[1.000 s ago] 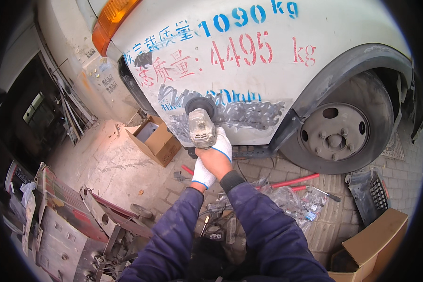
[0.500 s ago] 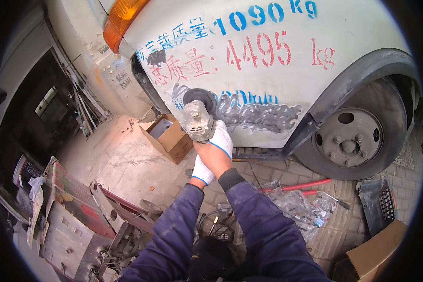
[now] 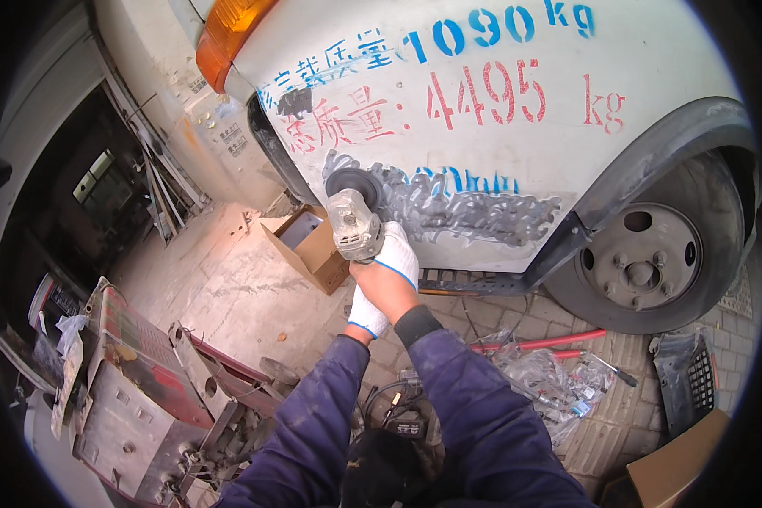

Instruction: The person uses a pneumatic rivet gun to fasten a metal strip to the lower edge of a white truck's front bumper. They then use a hammer to tap the strip into place and a power sander to smooth the repaired area.

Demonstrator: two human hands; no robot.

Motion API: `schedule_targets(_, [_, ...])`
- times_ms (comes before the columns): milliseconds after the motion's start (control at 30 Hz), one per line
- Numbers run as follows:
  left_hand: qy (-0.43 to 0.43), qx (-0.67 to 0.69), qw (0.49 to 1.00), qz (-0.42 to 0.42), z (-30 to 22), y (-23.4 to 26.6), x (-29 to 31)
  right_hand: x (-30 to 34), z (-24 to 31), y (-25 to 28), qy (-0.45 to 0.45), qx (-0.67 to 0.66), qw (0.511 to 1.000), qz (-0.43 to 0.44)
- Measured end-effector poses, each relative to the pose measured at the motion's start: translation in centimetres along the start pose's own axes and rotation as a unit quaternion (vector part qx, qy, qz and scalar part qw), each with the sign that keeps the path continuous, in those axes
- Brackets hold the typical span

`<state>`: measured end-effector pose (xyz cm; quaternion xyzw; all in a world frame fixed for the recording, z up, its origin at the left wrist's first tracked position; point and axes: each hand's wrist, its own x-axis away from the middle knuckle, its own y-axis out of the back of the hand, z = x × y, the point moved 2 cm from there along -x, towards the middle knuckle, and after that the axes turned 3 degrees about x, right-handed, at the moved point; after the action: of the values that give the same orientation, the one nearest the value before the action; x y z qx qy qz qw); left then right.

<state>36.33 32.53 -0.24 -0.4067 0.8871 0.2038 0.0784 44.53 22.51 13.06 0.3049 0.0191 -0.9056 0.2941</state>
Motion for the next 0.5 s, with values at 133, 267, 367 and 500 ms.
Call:
schedule_targets(133, [0.021,-0.048,0.997,0.055,-0.2,-1.0,0.2,0.0,0.0,0.9,-0.002,-0.038,0.999,-0.020])
schedule_targets(267, [0.016,0.006,1.000,0.023,0.1,-1.3,0.2,0.2,-0.2,1.3,0.026,-0.005,1.000,0.003])
schedule_targets(367, [0.029,-0.021,0.999,0.038,0.0,-1.8,0.5,0.5,-1.0,1.5,-0.020,-0.014,1.000,-0.018])
schedule_targets(500, [-0.032,-0.182,0.982,0.043,-0.7,-2.1,0.5,0.7,-1.9,1.8,-0.039,-0.067,0.997,-0.024])
